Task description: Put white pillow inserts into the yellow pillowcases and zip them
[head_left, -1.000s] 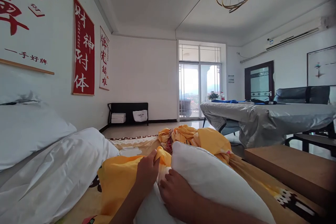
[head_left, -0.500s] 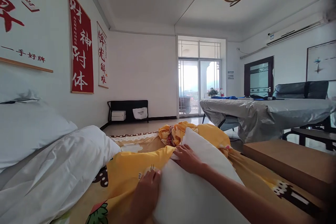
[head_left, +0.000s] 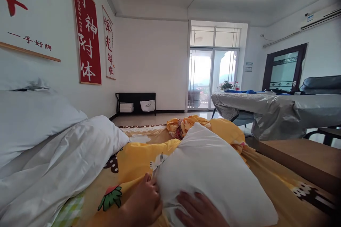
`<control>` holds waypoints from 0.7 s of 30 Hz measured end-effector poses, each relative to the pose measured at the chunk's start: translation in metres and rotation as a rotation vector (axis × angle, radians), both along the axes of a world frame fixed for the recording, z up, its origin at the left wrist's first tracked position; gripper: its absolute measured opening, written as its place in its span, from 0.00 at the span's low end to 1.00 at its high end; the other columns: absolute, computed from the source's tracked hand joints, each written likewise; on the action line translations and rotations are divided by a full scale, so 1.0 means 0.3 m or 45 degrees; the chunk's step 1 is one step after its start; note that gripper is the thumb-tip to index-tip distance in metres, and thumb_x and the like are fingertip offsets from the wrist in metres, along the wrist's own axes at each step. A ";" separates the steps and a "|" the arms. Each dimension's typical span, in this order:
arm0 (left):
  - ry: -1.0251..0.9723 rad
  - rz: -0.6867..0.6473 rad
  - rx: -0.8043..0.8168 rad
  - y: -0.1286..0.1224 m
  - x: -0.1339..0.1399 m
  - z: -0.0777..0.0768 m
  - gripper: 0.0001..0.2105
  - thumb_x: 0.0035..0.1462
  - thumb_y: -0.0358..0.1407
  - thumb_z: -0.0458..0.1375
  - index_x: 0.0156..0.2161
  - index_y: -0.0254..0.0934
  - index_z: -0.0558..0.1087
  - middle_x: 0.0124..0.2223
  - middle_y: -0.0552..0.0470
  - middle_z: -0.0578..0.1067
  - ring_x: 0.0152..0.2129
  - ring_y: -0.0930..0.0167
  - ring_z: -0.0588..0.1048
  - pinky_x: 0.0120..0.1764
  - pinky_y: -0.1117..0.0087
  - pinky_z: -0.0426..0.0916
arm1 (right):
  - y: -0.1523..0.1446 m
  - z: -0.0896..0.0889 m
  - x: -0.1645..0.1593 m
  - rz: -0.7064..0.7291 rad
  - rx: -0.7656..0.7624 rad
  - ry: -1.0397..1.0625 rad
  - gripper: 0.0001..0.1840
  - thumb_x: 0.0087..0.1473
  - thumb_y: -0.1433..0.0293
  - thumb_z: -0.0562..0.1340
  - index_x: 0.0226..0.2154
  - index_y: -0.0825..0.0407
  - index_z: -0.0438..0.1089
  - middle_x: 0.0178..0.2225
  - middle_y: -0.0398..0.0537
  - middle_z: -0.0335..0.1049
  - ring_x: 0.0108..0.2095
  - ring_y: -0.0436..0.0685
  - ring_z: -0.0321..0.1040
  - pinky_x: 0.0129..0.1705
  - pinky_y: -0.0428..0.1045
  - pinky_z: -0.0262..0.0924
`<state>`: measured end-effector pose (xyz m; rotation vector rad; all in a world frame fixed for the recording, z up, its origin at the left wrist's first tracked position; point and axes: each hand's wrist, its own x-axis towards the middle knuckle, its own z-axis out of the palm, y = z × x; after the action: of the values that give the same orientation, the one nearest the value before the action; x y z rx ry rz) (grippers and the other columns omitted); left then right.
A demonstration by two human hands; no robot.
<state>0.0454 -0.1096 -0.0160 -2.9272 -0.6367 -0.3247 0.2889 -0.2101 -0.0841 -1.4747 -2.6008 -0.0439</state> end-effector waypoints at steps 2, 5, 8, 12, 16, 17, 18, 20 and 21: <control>0.064 -0.012 -0.021 -0.029 0.016 -0.021 0.12 0.56 0.36 0.55 0.24 0.35 0.74 0.28 0.46 0.78 0.37 0.64 0.75 0.52 0.56 0.58 | 0.018 0.102 0.005 0.093 0.049 -0.029 0.39 0.53 0.71 0.58 0.65 0.34 0.50 0.65 0.43 0.49 0.63 0.69 0.52 0.61 0.68 0.51; 0.168 -0.056 -0.015 -0.071 0.067 -0.060 0.11 0.55 0.37 0.55 0.28 0.36 0.78 0.28 0.45 0.79 0.32 0.64 0.77 0.52 0.56 0.60 | 0.097 0.231 -0.019 0.236 0.067 0.040 0.33 0.50 0.77 0.55 0.58 0.39 0.62 0.57 0.43 0.67 0.59 0.58 0.60 0.59 0.58 0.52; 0.250 -0.058 0.015 -0.098 0.130 -0.061 0.13 0.55 0.40 0.55 0.31 0.34 0.80 0.28 0.42 0.79 0.27 0.63 0.78 0.53 0.57 0.61 | 0.214 0.271 -0.058 0.262 0.072 0.101 0.23 0.49 0.80 0.53 0.43 0.44 0.73 0.41 0.41 0.76 0.47 0.52 0.69 0.50 0.49 0.54; 0.110 -0.063 -0.100 -0.101 0.187 -0.018 0.11 0.55 0.35 0.54 0.30 0.34 0.78 0.30 0.44 0.80 0.30 0.64 0.78 0.54 0.59 0.61 | 0.304 0.246 -0.085 0.198 0.084 0.064 0.09 0.48 0.78 0.57 0.28 0.52 0.72 0.30 0.43 0.74 0.36 0.52 0.71 0.42 0.47 0.55; -0.228 -0.019 -0.433 -0.073 0.176 -0.018 0.10 0.58 0.32 0.51 0.29 0.37 0.73 0.36 0.50 0.79 0.34 0.69 0.75 0.46 0.67 0.63 | 0.219 0.265 -0.053 0.211 0.086 0.143 0.10 0.56 0.72 0.57 0.38 0.51 0.73 0.37 0.45 0.76 0.40 0.52 0.71 0.47 0.47 0.56; -0.297 0.025 -0.504 -0.064 0.160 -0.024 0.10 0.59 0.33 0.51 0.29 0.37 0.73 0.35 0.51 0.79 0.34 0.70 0.74 0.44 0.69 0.63 | 0.176 0.270 -0.036 0.210 0.116 0.133 0.14 0.59 0.69 0.57 0.46 0.49 0.72 0.44 0.47 0.75 0.46 0.54 0.70 0.51 0.49 0.55; -0.348 0.072 -0.564 -0.054 0.139 -0.029 0.10 0.59 0.33 0.51 0.29 0.37 0.73 0.35 0.52 0.79 0.34 0.70 0.74 0.42 0.70 0.63 | 0.130 0.269 -0.016 0.196 0.166 0.099 0.20 0.60 0.64 0.57 0.54 0.47 0.67 0.53 0.50 0.70 0.53 0.57 0.65 0.55 0.52 0.53; -0.419 0.144 -0.636 -0.037 0.093 -0.031 0.11 0.61 0.35 0.51 0.30 0.37 0.73 0.34 0.53 0.78 0.33 0.71 0.73 0.39 0.71 0.63 | 0.045 0.236 0.029 0.134 0.327 -0.025 0.33 0.59 0.56 0.58 0.64 0.43 0.54 0.63 0.52 0.56 0.62 0.63 0.54 0.59 0.57 0.49; -0.436 0.155 -0.657 -0.031 0.072 -0.027 0.11 0.61 0.35 0.51 0.31 0.37 0.73 0.34 0.53 0.78 0.33 0.71 0.72 0.38 0.72 0.62 | 0.013 0.204 0.053 0.089 0.439 -0.093 0.37 0.58 0.54 0.59 0.66 0.42 0.49 0.65 0.52 0.53 0.63 0.64 0.52 0.58 0.58 0.49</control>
<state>0.0669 -0.1190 -0.0241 -3.3182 -1.0855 -0.7607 0.3049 -0.2062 -0.0229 -1.2804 -2.5334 -0.5189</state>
